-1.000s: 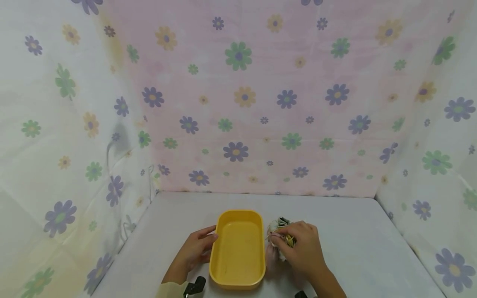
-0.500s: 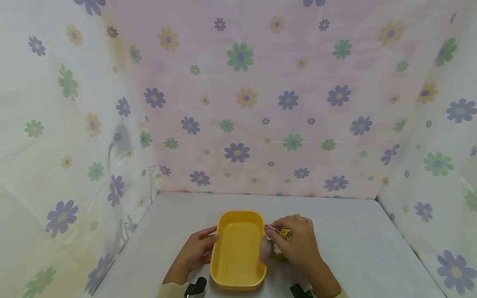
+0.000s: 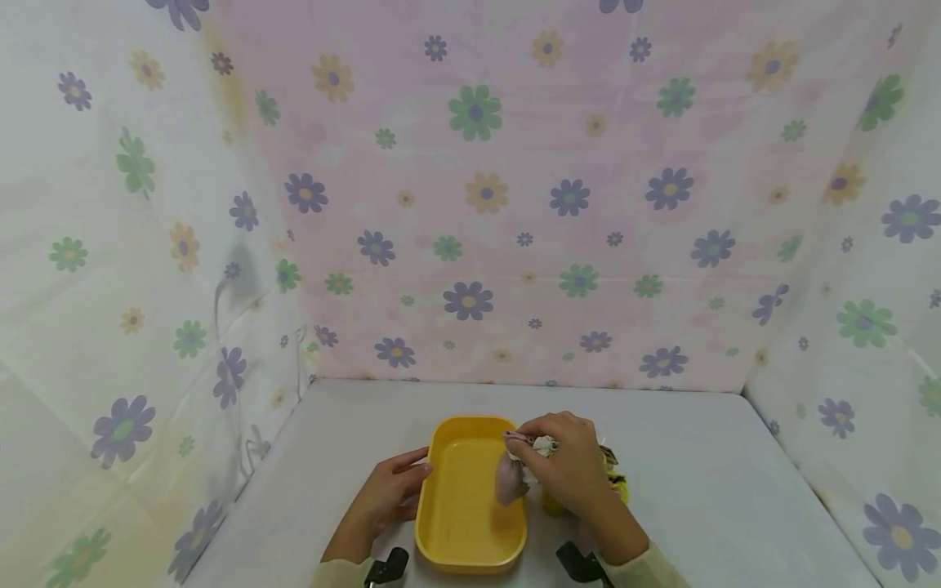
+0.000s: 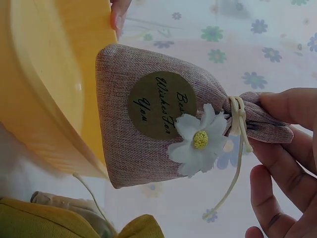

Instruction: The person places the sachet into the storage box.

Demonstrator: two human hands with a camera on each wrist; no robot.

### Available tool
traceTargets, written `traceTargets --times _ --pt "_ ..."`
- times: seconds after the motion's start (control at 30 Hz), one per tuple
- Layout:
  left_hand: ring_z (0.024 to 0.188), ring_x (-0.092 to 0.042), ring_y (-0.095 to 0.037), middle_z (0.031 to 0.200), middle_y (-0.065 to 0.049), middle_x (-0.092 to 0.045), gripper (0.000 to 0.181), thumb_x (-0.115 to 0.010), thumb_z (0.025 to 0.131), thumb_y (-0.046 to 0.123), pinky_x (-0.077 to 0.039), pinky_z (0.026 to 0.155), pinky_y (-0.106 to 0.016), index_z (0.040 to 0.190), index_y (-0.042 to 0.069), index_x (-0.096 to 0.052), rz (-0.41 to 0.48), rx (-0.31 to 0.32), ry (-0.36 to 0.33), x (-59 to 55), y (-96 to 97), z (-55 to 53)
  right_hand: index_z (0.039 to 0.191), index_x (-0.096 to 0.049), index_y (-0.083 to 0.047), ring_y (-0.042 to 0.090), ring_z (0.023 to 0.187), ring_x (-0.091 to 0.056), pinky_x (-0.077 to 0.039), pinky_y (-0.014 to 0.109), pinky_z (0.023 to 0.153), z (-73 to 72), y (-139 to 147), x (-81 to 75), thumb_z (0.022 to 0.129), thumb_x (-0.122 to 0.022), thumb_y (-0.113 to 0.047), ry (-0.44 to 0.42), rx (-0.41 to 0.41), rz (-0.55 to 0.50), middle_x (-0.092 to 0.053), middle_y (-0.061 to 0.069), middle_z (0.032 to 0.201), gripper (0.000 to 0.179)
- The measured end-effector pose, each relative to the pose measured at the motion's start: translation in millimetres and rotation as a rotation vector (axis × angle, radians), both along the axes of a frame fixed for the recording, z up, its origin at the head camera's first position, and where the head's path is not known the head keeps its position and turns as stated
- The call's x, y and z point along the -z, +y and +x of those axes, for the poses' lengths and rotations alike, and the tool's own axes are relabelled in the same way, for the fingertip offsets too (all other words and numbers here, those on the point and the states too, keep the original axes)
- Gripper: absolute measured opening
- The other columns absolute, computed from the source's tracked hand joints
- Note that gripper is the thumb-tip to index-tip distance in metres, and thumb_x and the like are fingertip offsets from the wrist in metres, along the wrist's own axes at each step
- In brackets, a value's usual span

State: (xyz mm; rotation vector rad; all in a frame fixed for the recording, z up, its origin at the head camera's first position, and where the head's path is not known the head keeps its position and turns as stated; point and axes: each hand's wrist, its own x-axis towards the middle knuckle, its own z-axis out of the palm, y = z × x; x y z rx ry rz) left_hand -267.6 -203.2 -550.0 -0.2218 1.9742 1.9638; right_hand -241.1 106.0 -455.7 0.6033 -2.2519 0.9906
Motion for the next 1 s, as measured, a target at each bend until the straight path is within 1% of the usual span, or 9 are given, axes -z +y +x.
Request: traceTargets --times 0.07,0.13,0.2,0.27,0.37,0.5,0.57,0.77,1.0 --pt "0.106 -0.074 -0.022 0.143 -0.015 -0.063 0.071 -0.076 0.094 0.039 -0.065 0.082 -0.046 0.155 0.014 -0.05 -0.001 0.002 0.003 -0.1 0.1 0.0 0.091 -0.08 -0.029 0.003 0.077 -0.063 -0.053 0.041 0.08 -3.7 -2 0.9 0.085 -0.087 -0.032 -0.006 -0.025 -0.005 -0.073 -0.023 0.084 0.009" --pt "0.106 -0.074 -0.022 0.142 -0.015 -0.064 0.07 -0.076 0.094 0.039 -0.065 0.082 -0.046 0.155 0.014 -0.05 -0.001 0.003 0.004 -0.3 0.3 0.3 0.091 -0.081 -0.028 0.007 0.077 -0.065 -0.055 0.039 0.076 -6.5 -4 0.7 0.086 -0.086 -0.033 -0.029 -0.04 -0.005 -0.073 -0.022 0.084 0.009" --pt "0.106 -0.074 -0.022 0.141 -0.015 -0.065 0.069 -0.076 0.095 0.038 -0.065 0.082 -0.046 0.154 0.014 -0.05 0.0 0.003 0.004 -0.2 0.3 0.7 0.091 -0.08 -0.029 0.011 0.078 -0.067 -0.056 0.037 0.073 -8.7 -7 0.4 0.087 -0.085 -0.034 -0.073 -0.054 -0.007 -0.073 -0.022 0.084 0.008" --pt "0.107 -0.074 -0.022 0.14 -0.014 -0.066 0.068 -0.075 0.095 0.037 -0.065 0.083 -0.046 0.154 0.014 -0.051 0.003 0.003 0.003 -0.3 0.4 1.1 0.091 -0.08 -0.03 0.012 0.079 -0.068 -0.057 0.035 0.072 -10.5 -10 0.3 0.088 -0.084 -0.036 -0.12 -0.053 0.0 -0.072 -0.024 0.084 0.007" --pt "0.108 -0.074 -0.022 0.14 -0.015 -0.066 0.065 -0.074 0.097 0.035 -0.065 0.083 -0.047 0.154 0.014 -0.051 0.012 0.004 0.0 -0.4 0.5 1.6 0.091 -0.079 -0.033 0.008 0.08 -0.068 -0.059 0.03 0.069 -13.5 -14 0.6 0.089 -0.082 -0.039 -0.18 -0.046 0.01 -0.07 -0.027 0.084 0.007" --pt "0.109 -0.074 -0.023 0.14 -0.016 -0.066 0.064 -0.073 0.098 0.033 -0.064 0.084 -0.047 0.154 0.014 -0.05 0.024 0.011 0.002 -0.6 0.2 1.2 0.091 -0.078 -0.033 0.0 0.078 -0.066 -0.056 0.022 0.067 -18.0 -21 1.4 0.089 -0.082 -0.04 -0.206 -0.031 0.018 -0.069 -0.027 0.083 0.008" --pt "0.109 -0.074 -0.024 0.139 -0.016 -0.066 0.064 -0.073 0.098 0.033 -0.064 0.084 -0.048 0.154 0.013 -0.05 0.026 0.014 0.004 -0.5 -0.2 0.9 0.091 -0.078 -0.033 -0.002 0.076 -0.064 -0.055 0.02 0.064 -20.3 -24 1.6 0.089 -0.082 -0.04 -0.22 -0.032 0.016 -0.069 -0.026 0.083 0.009" --pt "0.109 -0.074 -0.024 0.138 -0.014 -0.067 0.065 -0.074 0.096 0.033 -0.064 0.084 -0.048 0.153 0.013 -0.051 0.035 0.009 -0.001 -0.2 -0.7 1.3 0.092 -0.078 -0.032 0.001 0.07 -0.061 -0.054 0.021 0.058 -27.8 -34 3.2 0.091 -0.081 -0.038 -0.299 -0.073 -0.014 -0.068 -0.021 0.08 0.007" --pt "0.109 -0.074 -0.024 0.14 -0.017 -0.066 0.062 -0.073 0.098 0.031 -0.064 0.084 -0.047 0.153 0.014 -0.052 0.021 -0.004 -0.01 0.3 0.5 0.6 0.092 -0.077 -0.03 0.0 0.067 -0.061 -0.055 0.021 0.059 -41.1 -45 10.9 0.093 -0.079 -0.038 -0.333 -0.113 -0.029 -0.069 -0.018 0.08 0.008"
